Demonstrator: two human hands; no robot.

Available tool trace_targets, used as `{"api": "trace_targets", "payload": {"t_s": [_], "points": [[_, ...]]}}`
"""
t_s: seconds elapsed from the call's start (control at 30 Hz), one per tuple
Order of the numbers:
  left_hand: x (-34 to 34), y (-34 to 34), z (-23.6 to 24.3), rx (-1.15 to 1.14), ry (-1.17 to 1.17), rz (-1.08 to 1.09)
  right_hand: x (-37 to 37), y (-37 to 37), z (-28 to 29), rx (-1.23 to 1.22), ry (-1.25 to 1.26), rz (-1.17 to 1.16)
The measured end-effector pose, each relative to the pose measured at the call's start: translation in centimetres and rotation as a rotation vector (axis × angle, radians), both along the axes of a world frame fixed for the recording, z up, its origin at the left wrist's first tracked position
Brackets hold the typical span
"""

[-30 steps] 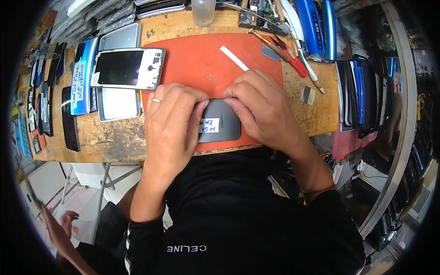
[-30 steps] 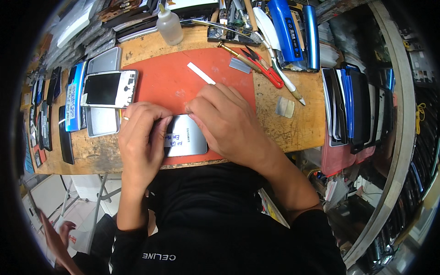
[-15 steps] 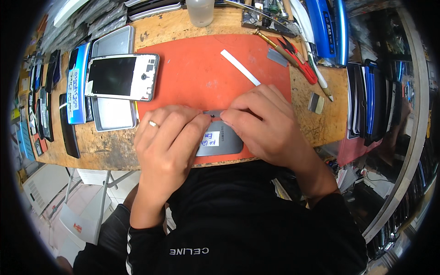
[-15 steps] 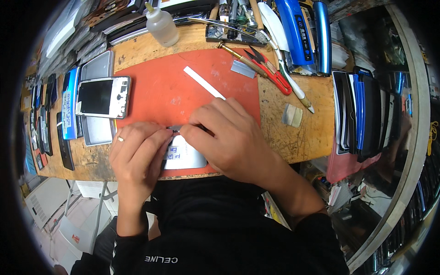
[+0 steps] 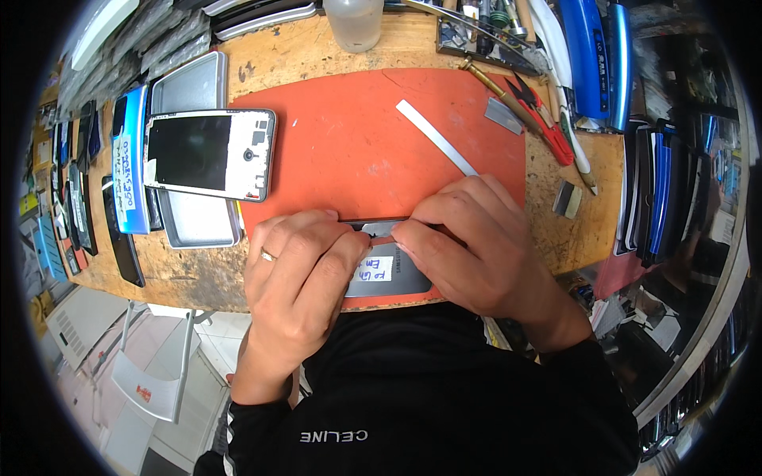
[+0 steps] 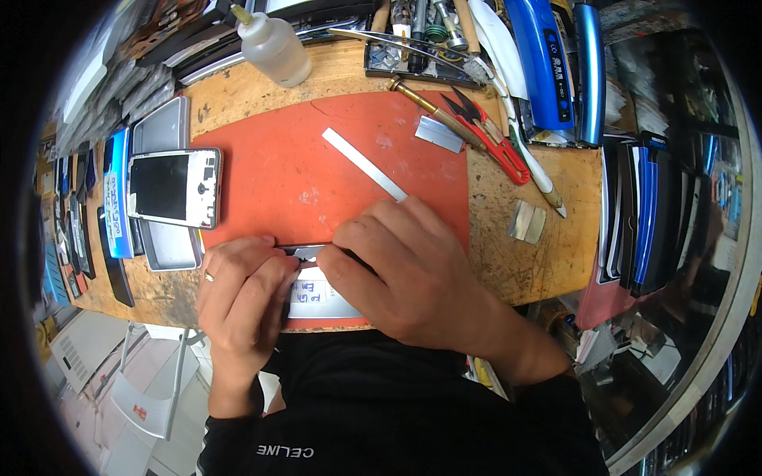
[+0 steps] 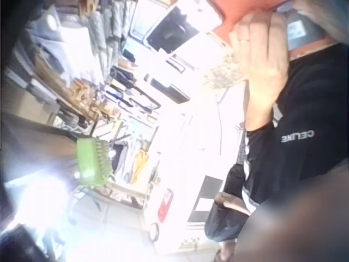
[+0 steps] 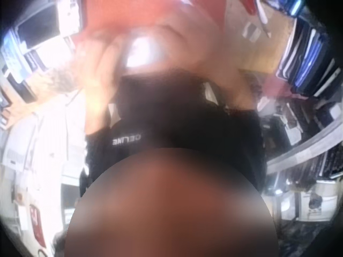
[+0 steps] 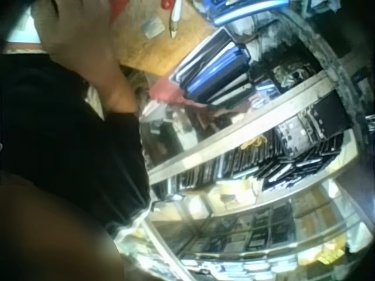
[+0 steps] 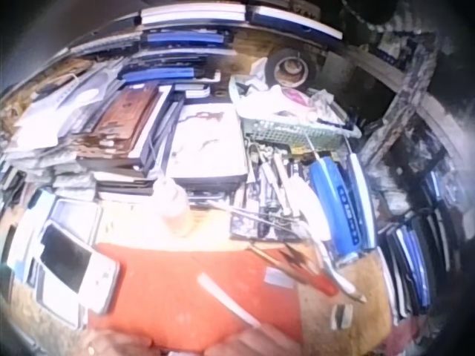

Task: The person inspects several smartphones, removes a screen assembly from a white phone, and uses a screwdriver and tape on components. They handle multiple phones and parts on a cluttered workbench.

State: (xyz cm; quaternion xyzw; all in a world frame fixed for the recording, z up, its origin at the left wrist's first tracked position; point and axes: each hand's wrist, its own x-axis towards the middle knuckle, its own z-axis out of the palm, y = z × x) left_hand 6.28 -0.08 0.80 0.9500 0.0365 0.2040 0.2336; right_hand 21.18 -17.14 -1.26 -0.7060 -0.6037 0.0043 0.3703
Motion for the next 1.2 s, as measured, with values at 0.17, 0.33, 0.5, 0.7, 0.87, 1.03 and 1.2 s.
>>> {"api": "trace_targets", "payload": {"t_s": [0.17, 0.33, 0.5, 0.7, 0.87, 1.03, 1.2], "points": [[0.1, -0.1, 0.0, -0.042, 0.012, 0.028, 0.2, 0.2, -0.2, -0.009, -0.004, -0.007], [0.4, -0.1, 0.1, -0.087, 0.037, 0.049, 0.3, 0.4, 0.2, -0.058, 0.045, -0.007], [0.7, 0.1, 0.3, -0.121, 0.058, 0.061, 0.4, 0.9, 0.4, -0.08, 0.084, -0.014], [0.9, 0.0, 0.2, -0.113, 0.055, 0.085, 0.9, 1.1, 0.8, -0.083, 0.132, 0.0], [1.0, 0.1, 0.2, -0.133, 0.058, 0.09, 1.3, 1.4, 1.1, -0.102, 0.137, 0.014], [-0.2, 0.2, 2.3, -0.105, 0.235, 0.087, 1.6, 1.5, 2.0, -0.187, 0.195, 0.018], [-1.4, 0.5, 3.3, -0.125, 0.336, 0.0, 1.8, 1.8, 2.3, -0.247, 0.231, 0.024]]}}
